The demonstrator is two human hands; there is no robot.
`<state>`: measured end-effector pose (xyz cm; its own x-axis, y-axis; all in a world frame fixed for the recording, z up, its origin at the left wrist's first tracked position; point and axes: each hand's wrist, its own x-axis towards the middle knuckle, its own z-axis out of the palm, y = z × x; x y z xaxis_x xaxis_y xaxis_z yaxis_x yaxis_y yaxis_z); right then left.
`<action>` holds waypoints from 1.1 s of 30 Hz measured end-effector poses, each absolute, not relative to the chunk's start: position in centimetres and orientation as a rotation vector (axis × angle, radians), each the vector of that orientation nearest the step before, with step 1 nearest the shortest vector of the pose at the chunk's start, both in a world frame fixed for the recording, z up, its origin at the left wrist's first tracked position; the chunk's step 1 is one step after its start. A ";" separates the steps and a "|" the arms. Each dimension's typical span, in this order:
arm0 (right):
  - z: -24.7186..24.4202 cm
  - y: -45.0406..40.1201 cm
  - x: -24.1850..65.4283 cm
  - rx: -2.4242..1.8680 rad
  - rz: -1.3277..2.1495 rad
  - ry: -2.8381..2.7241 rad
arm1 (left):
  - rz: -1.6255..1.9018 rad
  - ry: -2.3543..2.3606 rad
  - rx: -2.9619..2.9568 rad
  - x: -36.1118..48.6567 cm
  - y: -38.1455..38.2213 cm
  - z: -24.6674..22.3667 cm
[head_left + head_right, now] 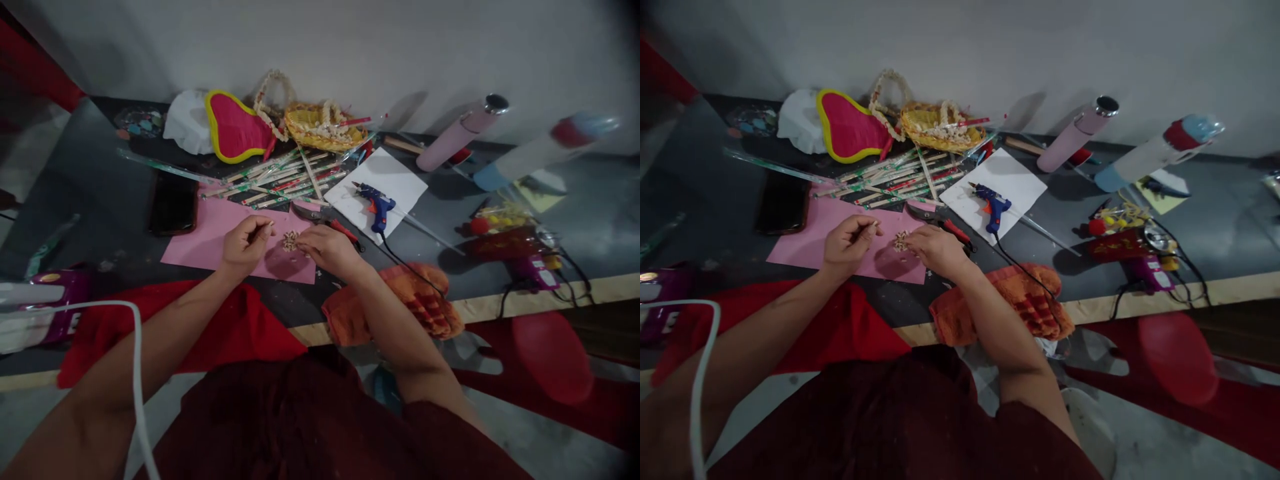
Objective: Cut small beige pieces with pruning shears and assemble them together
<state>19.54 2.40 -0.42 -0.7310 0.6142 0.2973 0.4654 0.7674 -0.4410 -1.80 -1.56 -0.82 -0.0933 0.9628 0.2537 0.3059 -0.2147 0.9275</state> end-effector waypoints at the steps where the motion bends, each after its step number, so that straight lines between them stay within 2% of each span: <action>1: -0.4 2.3 19.6 -0.849 0.475 -2.526 | 1.334 1.422 1.580 -1.8 -1.7 -0.7; 6: 0.0 1.9 19.5 -0.978 0.457 -2.534 | 1.284 1.458 1.668 -1.7 -2.3 -0.5; 17: -0.6 1.1 18.1 -1.166 0.184 -2.666 | 1.207 1.441 1.622 -1.2 -2.5 -0.7; 22: -0.4 1.2 18.1 -1.140 0.137 -2.700 | 1.189 1.432 1.661 -1.1 -2.5 -0.7; 33: 0.3 0.5 17.2 -0.836 0.482 -2.435 | 1.122 1.403 1.733 -1.1 -2.6 -1.2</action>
